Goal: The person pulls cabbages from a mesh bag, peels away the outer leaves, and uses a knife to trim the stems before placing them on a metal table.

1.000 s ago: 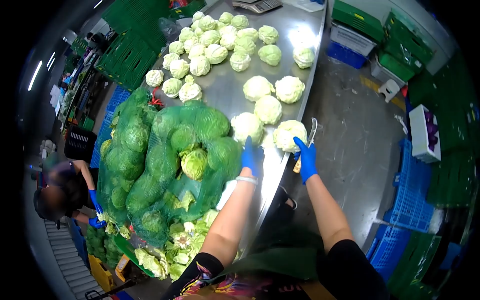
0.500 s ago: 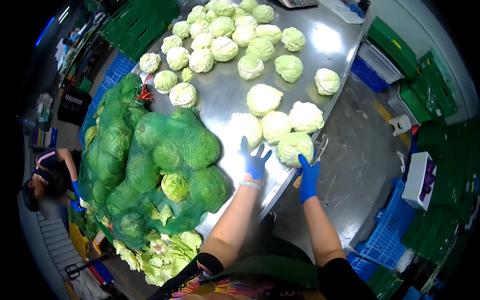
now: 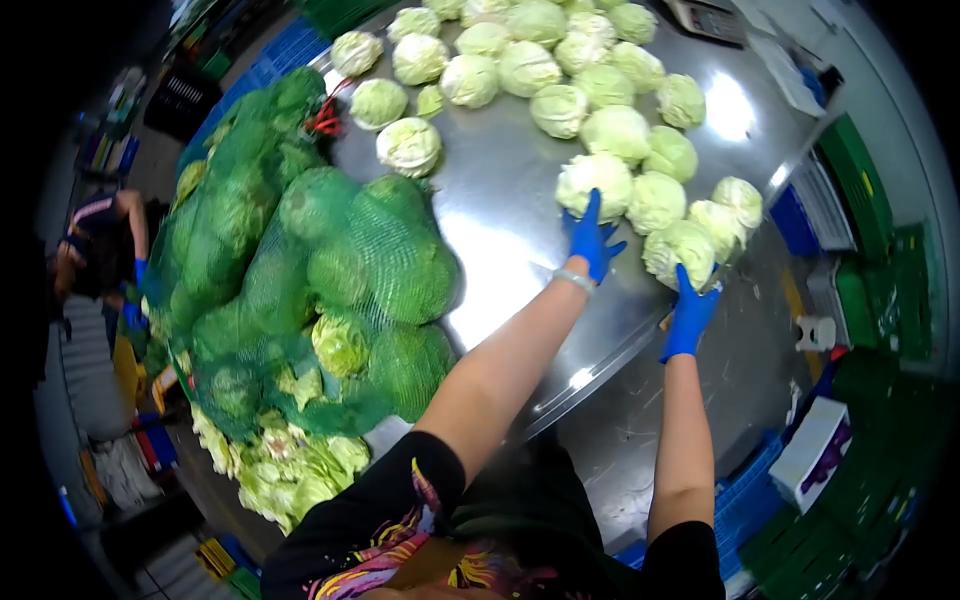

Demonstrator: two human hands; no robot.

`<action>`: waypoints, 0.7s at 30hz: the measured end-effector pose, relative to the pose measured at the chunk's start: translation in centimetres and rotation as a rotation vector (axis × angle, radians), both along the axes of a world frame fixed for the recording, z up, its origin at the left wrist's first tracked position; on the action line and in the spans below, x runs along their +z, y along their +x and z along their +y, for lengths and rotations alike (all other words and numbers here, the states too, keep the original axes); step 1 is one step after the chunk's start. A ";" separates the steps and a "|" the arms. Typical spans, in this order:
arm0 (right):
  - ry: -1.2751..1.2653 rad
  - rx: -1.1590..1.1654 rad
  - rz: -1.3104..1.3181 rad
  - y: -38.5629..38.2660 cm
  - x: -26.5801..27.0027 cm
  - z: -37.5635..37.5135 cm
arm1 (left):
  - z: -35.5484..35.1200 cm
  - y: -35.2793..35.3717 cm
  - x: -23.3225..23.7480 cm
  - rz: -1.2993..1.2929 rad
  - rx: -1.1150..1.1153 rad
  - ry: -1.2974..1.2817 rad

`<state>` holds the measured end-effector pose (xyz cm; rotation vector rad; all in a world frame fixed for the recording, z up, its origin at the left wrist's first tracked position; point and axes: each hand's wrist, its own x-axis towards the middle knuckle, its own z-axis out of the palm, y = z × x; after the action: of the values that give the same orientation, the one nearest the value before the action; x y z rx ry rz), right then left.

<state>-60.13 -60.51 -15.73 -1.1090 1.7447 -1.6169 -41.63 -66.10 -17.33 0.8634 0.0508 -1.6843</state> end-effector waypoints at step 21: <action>0.204 0.408 0.132 -0.7 5.2 2.1 | 52.0 20.7 8.0 -1.898 0.044 0.480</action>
<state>-60.81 -58.36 -10.52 -1.3865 1.5895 -1.1185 -20.90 -14.11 -9.35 2.4259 -0.8155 -0.2397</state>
